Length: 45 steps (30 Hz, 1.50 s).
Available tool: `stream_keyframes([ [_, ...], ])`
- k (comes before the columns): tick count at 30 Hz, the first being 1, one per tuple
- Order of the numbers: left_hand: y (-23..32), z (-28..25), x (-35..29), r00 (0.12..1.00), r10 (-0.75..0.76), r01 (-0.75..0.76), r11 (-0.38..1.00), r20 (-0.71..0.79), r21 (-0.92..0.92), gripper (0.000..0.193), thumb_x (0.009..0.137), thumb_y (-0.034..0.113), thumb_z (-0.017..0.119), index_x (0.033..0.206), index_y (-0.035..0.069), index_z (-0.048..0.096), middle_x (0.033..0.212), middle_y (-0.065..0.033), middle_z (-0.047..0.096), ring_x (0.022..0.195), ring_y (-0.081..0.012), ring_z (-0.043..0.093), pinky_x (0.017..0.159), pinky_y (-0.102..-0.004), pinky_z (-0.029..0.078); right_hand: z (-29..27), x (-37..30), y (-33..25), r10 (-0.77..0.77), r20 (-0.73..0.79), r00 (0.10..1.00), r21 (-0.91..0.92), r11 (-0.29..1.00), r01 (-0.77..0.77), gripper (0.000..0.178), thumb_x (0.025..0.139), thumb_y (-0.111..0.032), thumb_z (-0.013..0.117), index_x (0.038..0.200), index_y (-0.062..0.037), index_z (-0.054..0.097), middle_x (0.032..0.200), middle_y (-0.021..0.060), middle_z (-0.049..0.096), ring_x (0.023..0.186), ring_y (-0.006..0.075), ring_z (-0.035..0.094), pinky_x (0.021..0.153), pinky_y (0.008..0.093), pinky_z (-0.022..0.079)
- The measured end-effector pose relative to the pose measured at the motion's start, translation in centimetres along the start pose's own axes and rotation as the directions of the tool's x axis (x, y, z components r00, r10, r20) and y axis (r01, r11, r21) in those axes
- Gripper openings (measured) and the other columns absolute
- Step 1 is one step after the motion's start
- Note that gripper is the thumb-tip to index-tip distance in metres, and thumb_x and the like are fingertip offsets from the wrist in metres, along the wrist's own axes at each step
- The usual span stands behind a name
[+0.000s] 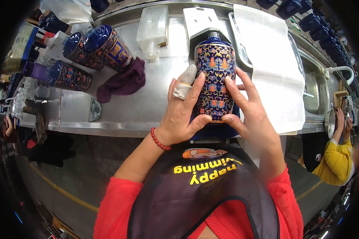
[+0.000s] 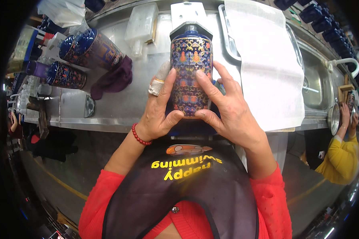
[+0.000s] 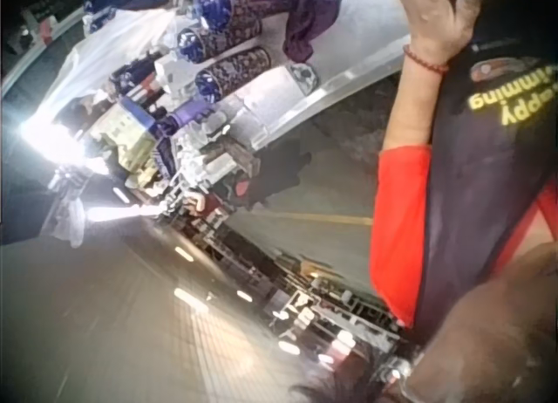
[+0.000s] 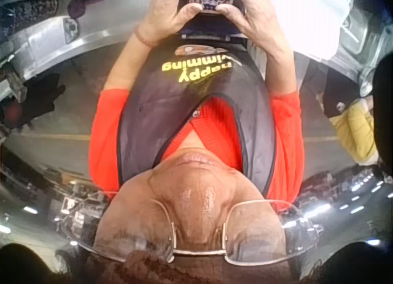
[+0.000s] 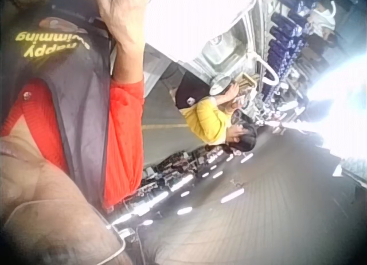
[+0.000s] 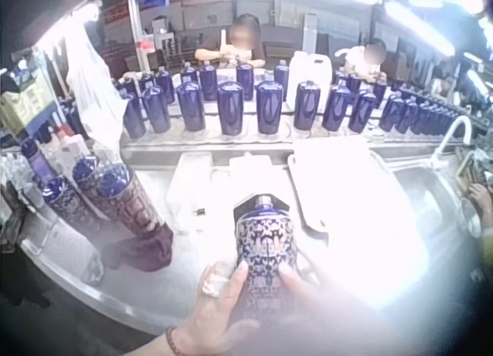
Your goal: The person applies a decorative sticker to a blue cylindrical container, smooths it with a green card, and trims excess edges. They rotate the container to align and press the sticker, then place the finished item on the counter.
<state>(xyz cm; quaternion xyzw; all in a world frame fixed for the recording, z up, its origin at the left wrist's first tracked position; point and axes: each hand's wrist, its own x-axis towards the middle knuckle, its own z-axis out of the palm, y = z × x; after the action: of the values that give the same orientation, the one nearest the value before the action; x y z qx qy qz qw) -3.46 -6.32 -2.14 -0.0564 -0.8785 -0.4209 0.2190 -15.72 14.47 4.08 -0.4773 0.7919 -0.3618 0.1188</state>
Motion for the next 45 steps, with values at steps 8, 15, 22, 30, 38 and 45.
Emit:
stream_keyframes([
  [8,0.4,0.2,0.3,0.999,0.023,-0.025,0.999,-0.031,-0.046,0.092,0.097,0.063,0.053,0.163,0.006,0.024,0.162,-0.0251,0.031,0.151,-0.0428,0.028,0.121,-0.0597,0.008,0.1,0.1,-0.3,0.006,-0.007,1.0,-0.005,1.0,-0.006,0.083,0.082,-0.032,0.083,0.155,-0.0177,0.046,0.16,0.0267,0.03,0.135,0.0458,0.045,0.11,0.0492,0.042],
  [15,1.0,0.4,0.2,0.998,0.003,-0.002,1.0,-0.06,0.011,0.092,0.097,0.061,0.057,0.162,0.006,0.024,0.161,-0.0252,0.033,0.149,-0.0428,0.03,0.12,-0.061,0.009,0.0,0.1,-0.5,0.008,-0.007,1.0,-0.04,0.999,-0.008,0.091,0.077,-0.031,0.084,0.156,-0.0129,0.044,0.163,0.0185,0.029,0.13,0.0325,0.05,0.113,0.0478,0.042],
  [22,0.7,0.6,-0.3,0.998,0.003,-0.002,1.0,-0.057,0.007,0.1,0.094,0.067,0.056,0.162,0.002,0.02,0.159,-0.0266,0.033,0.148,-0.0433,0.032,0.119,-0.0631,0.01,0.4,0.0,-0.5,0.016,-0.026,1.0,0.01,1.0,-0.016,0.087,0.079,-0.035,0.086,0.155,-0.0156,0.046,0.16,0.0273,0.03,0.135,0.0462,0.045,0.11,0.0491,0.042],
  [30,3.0,2.6,-5.2,0.998,-0.015,0.029,0.977,-0.069,0.21,0.111,0.091,0.08,0.044,0.161,-0.002,0.019,0.159,-0.03,0.032,0.148,-0.0501,0.028,0.118,-0.0673,0.007,1.2,0.0,0.0,-0.002,-0.059,0.998,0.044,0.999,0.005,0.087,0.081,-0.039,0.084,0.155,-0.0132,0.045,0.161,0.0265,0.027,0.13,0.042,0.048,0.108,0.0477,0.045],
  [38,3.7,2.5,-5.3,0.992,0.129,-0.119,0.95,-0.015,0.288,0.079,0.1,0.064,0.044,0.154,0.007,0.043,0.158,-0.0234,0.041,0.148,-0.0424,0.035,0.121,-0.0641,0.013,0.9,0.0,-0.4,-0.017,-0.039,0.999,0.023,1.0,0.018,0.084,0.088,-0.044,0.078,0.156,-0.0084,0.043,0.161,0.0258,0.026,0.134,0.0394,0.048,0.109,0.0467,0.046],
  [45,2.5,-0.7,-2.2,0.989,0.011,0.058,0.886,-0.147,0.46,0.091,0.073,0.037,0.084,0.148,0.001,0.049,0.141,-0.0249,0.057,0.14,-0.0459,0.043,0.117,-0.0723,0.011,0.8,-0.3,0.6,-0.006,-0.053,0.999,0.13,0.991,0.013,0.084,0.095,-0.043,0.07,0.159,-0.0035,0.034,0.162,0.0261,0.028,0.148,0.0397,0.035,0.117,0.0451,0.036],
])
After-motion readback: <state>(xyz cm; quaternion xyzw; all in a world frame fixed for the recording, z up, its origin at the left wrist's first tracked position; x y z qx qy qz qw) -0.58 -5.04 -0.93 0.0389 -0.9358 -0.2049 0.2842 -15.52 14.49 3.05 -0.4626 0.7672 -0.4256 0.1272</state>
